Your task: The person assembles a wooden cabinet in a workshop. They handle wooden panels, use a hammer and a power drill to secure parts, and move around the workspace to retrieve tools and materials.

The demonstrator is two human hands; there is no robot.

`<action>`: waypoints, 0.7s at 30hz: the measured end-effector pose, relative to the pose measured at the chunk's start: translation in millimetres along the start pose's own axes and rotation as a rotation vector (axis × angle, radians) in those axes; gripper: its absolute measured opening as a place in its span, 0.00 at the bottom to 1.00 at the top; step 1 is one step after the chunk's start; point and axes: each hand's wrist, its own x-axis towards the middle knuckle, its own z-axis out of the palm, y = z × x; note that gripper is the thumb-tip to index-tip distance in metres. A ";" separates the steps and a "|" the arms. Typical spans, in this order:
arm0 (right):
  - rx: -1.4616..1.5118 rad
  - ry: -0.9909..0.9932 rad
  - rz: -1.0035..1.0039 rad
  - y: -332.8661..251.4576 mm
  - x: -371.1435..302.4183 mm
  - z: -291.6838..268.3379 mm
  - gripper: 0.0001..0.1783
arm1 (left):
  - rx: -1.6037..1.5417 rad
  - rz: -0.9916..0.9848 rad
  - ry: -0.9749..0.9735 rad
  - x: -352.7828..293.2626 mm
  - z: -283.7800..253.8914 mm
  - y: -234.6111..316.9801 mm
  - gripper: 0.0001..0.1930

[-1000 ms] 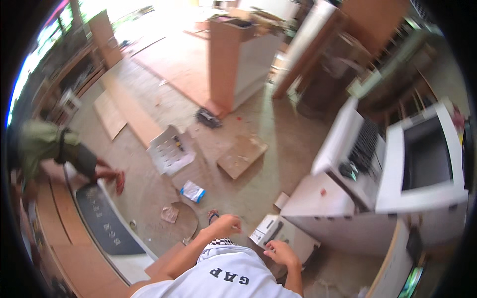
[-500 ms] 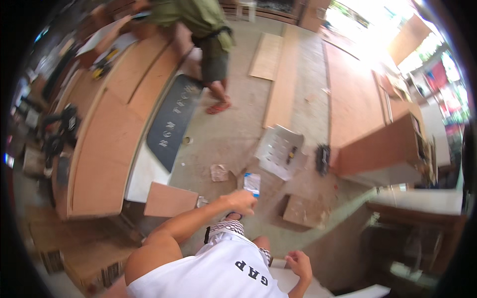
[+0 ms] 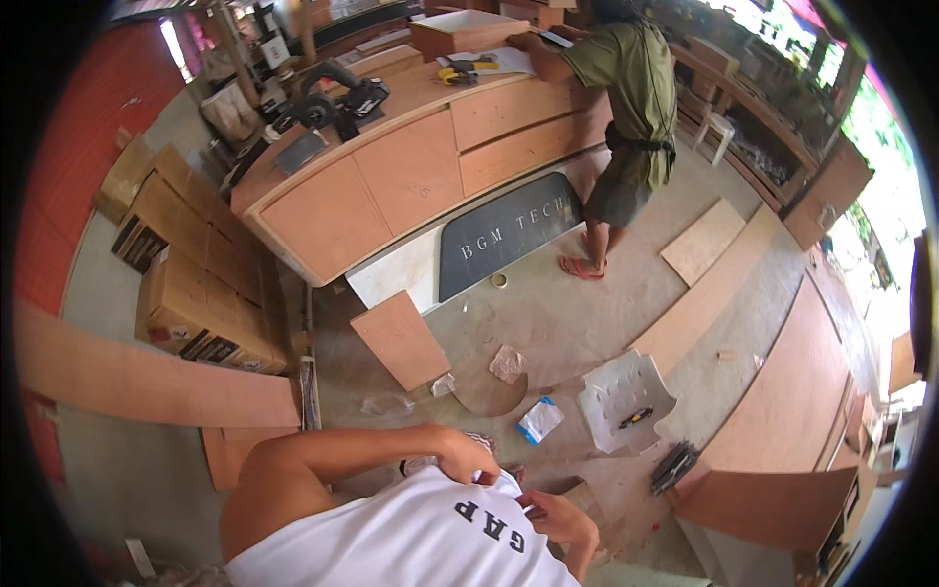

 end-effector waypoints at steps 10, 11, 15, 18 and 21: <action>-0.471 0.173 -0.346 1.0 2.7 14.1 0.10 | -0.108 -0.086 0.721 17.4 110.7 4.8 0.07; -0.495 0.175 -0.337 3.6 -2.0 15.5 0.10 | -0.035 -0.082 0.754 22.9 116.0 10.1 0.07; -0.560 0.160 -0.313 4.9 -5.9 18.6 0.10 | 0.129 -0.043 0.901 26.2 124.2 27.9 0.08; -0.520 0.149 -0.363 13.7 -7.3 18.4 0.10 | 0.071 -0.142 0.774 15.3 118.0 42.5 0.07; -0.464 0.157 -0.400 27.8 -19.2 14.8 0.10 | -0.003 -0.272 0.635 5.0 121.4 50.0 0.07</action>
